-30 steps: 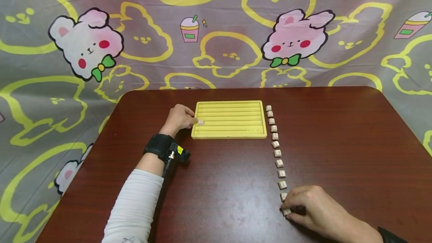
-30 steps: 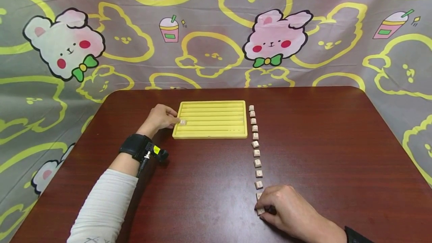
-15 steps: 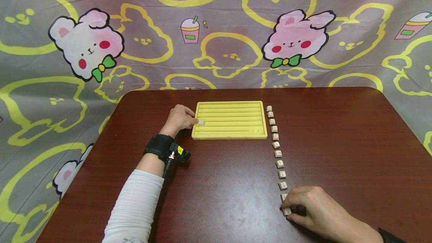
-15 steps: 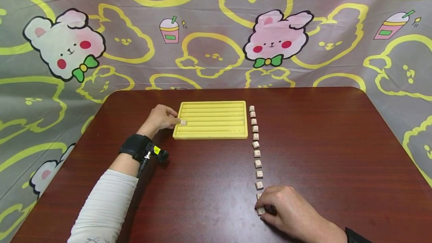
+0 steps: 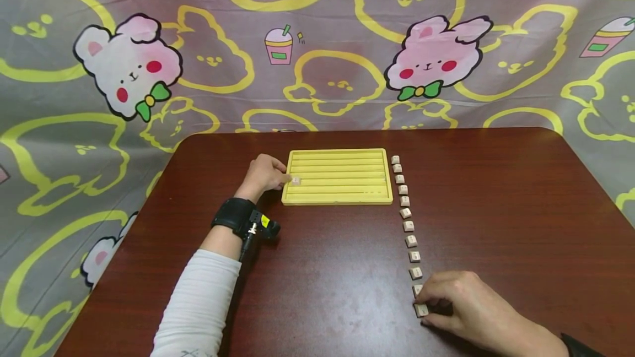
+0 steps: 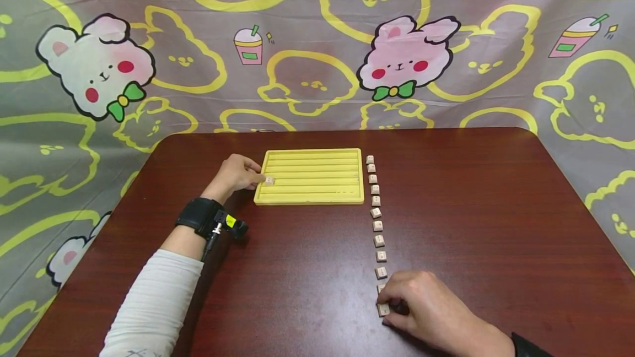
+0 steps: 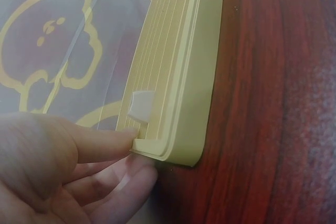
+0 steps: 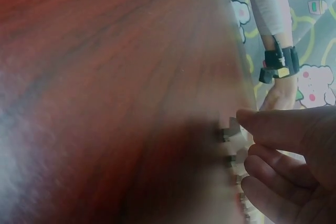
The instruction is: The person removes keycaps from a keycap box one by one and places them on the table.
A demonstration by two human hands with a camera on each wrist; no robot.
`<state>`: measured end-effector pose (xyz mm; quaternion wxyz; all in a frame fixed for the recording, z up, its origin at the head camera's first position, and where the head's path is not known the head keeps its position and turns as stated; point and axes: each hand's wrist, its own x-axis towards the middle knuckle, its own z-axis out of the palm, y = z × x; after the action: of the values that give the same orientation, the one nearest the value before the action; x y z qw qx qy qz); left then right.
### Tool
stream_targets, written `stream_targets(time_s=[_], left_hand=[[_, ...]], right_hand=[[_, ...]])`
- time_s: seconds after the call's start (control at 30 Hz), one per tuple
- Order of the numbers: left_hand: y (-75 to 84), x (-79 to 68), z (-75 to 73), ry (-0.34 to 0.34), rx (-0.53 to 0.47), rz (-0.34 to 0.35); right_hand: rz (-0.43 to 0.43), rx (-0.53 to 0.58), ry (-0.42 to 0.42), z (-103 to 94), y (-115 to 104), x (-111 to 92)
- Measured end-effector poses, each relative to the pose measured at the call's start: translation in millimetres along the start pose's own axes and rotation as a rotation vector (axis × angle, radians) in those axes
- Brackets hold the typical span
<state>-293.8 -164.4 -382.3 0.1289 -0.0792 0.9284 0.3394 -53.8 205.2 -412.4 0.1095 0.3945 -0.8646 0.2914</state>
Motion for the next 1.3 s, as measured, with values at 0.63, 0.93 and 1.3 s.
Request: stream_targets(time_s=[0.63, 0.93, 1.3], left_hand=[[-2.4, 2.9, -0.3, -0.007, -0.01, 0.018], [-3.4, 2.8, 0.9, -0.01, -0.021, 0.027], [-4.1, 2.1, 0.6, 0.008, -0.004, 0.038]], right_hand=[[-0.036, -0.002, -0.058, -14.4, 8.6, 45.6], [0.016, 0.029, -0.164, -5.5, 18.3, 95.5], [0.022, -0.051, -0.228, 4.7, 24.1, 153.6]])
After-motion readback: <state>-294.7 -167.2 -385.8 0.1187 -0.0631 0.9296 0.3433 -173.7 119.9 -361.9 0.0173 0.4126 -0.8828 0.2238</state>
